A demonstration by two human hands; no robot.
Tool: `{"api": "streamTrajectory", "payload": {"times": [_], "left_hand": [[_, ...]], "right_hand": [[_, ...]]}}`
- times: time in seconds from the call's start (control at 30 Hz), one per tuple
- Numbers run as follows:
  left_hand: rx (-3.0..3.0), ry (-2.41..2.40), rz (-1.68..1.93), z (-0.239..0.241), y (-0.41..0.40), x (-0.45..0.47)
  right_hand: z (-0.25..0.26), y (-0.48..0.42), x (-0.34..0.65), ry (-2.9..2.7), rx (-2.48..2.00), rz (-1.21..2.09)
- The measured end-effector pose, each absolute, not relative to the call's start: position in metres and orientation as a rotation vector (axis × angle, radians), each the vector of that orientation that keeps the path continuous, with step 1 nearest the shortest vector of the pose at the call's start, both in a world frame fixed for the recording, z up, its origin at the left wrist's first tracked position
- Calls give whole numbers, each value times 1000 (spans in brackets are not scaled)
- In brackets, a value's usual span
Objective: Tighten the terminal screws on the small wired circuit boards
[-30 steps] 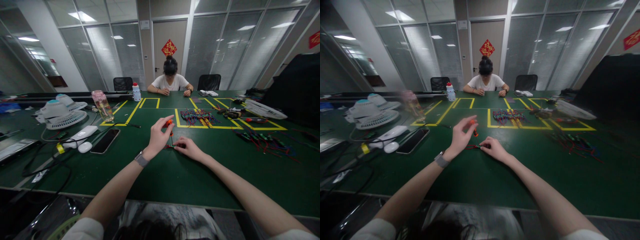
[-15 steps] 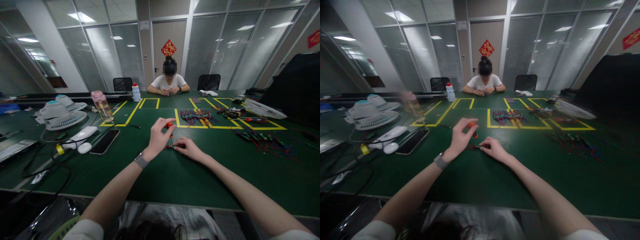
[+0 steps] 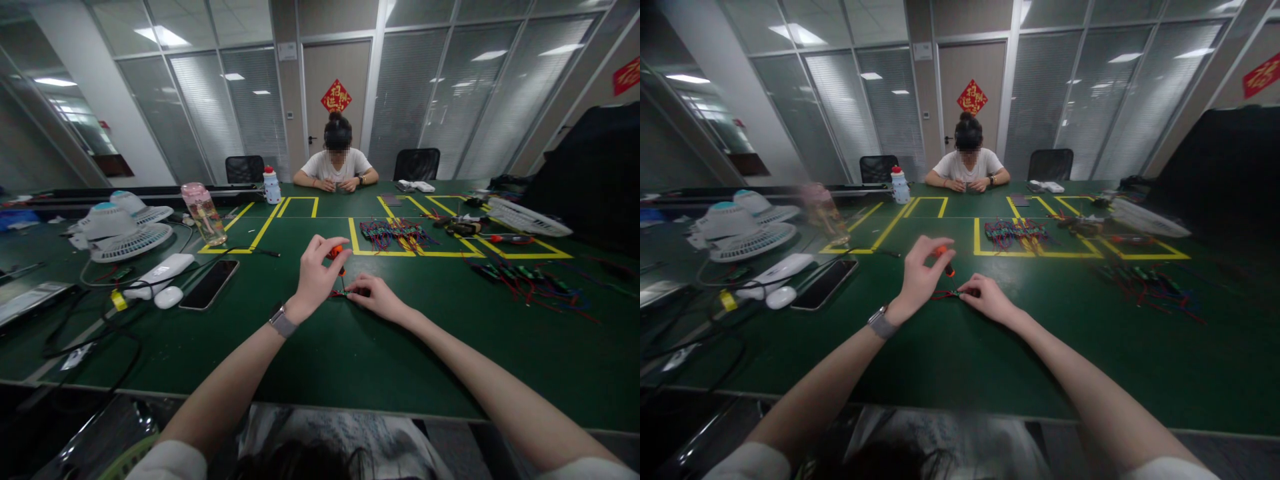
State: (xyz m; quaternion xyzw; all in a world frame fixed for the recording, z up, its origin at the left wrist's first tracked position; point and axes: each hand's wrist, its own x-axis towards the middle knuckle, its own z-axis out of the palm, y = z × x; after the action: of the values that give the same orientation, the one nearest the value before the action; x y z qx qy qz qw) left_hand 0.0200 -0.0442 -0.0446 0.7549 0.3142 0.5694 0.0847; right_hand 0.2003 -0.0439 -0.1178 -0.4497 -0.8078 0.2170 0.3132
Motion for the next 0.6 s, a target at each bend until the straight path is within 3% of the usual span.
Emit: {"api": "streamTrajectory", "payload": {"times": [0.6], "left_hand": [[2219,910,1663,-43,-46,21]], "right_hand": [[-118,-44,200,-2116,-1189,584]]}}
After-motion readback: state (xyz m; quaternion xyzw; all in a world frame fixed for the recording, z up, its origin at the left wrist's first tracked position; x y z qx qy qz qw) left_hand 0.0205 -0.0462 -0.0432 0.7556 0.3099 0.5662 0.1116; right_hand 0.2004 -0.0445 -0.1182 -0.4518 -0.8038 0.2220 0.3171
